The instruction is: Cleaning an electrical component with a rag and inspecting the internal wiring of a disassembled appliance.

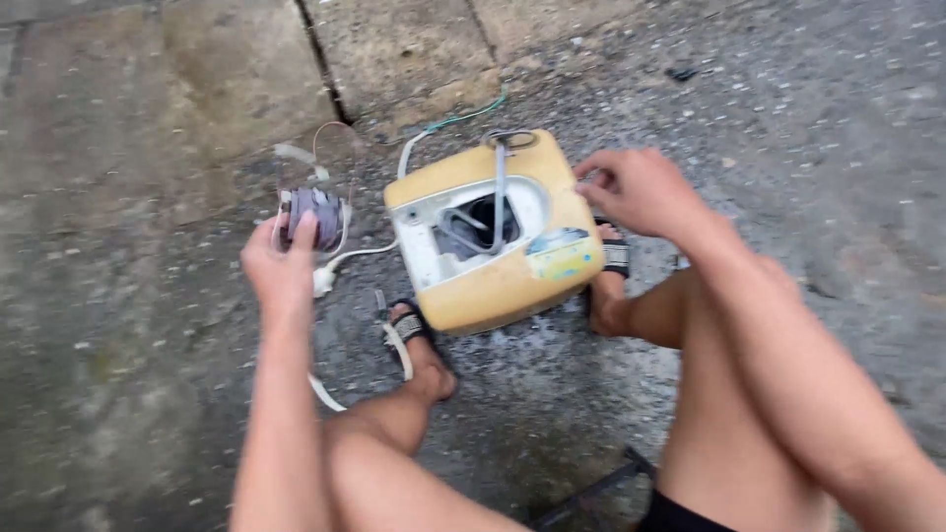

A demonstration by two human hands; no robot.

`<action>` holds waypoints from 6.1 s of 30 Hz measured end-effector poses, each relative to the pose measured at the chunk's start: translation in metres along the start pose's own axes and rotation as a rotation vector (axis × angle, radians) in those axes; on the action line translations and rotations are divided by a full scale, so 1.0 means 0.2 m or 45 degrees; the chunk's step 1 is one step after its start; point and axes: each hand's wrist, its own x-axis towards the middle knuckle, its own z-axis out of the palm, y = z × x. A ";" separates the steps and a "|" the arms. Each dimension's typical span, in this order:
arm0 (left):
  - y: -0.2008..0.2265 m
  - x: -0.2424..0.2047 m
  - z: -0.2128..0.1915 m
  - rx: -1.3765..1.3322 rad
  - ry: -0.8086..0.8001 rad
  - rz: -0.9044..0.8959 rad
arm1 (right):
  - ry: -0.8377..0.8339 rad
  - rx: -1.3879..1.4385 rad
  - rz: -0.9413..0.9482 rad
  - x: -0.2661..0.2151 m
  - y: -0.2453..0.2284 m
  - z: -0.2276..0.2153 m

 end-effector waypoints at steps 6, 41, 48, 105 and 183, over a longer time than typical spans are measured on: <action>0.09 -0.13 0.18 -0.093 -0.176 -0.020 | 0.046 -0.008 0.007 0.03 -0.03 0.05; 0.68 -0.41 0.40 -0.134 -0.298 0.568 | 0.090 1.218 -0.468 0.27 -0.09 0.00; 0.69 -0.42 0.37 -0.124 -0.335 0.547 | 0.119 0.810 -0.608 0.19 -0.22 -0.03; 0.42 -0.24 0.28 -0.890 0.161 -0.474 | -0.572 -0.483 0.155 0.63 0.31 0.52; -0.05 -0.64 1.01 1.094 -0.843 0.232 | 0.582 0.379 0.062 0.09 0.17 -0.28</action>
